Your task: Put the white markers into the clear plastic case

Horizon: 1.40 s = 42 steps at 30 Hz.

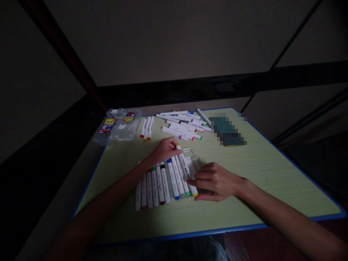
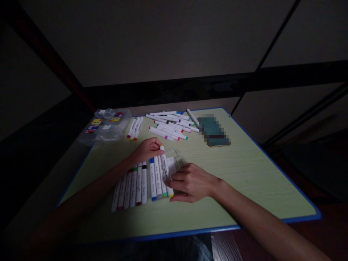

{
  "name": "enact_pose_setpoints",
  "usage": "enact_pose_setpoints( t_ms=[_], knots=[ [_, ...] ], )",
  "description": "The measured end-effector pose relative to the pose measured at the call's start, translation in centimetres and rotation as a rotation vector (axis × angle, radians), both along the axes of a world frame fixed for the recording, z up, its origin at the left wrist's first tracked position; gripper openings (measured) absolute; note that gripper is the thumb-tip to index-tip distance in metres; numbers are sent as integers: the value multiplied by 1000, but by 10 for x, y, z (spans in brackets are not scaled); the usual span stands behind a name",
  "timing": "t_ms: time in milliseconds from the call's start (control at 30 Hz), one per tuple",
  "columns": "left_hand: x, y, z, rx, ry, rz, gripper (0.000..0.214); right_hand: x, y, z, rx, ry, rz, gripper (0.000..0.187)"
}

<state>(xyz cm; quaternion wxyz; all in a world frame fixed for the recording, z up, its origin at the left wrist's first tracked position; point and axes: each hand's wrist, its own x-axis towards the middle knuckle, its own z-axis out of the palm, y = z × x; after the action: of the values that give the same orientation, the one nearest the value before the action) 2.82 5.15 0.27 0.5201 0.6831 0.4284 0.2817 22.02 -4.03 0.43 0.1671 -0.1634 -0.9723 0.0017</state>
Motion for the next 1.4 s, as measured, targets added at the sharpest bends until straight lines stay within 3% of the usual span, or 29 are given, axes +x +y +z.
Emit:
enact_pose_setpoints(
  t_ms=[433,833,1067,1400],
  knots=[
    [0,2,-7,-20,-45,4,23,-3,2,-1,-176,12,-6,32],
    [3,0,-5,-5,-5,19,22,-3,2,-2,-202,-15,-38,34],
    [3,2,-10,102,33,29,20,-4,0,0,-167,-17,-51,35],
    [4,2,-5,29,3,40,22,-5,0,1,-194,-42,-47,34]
  ],
)
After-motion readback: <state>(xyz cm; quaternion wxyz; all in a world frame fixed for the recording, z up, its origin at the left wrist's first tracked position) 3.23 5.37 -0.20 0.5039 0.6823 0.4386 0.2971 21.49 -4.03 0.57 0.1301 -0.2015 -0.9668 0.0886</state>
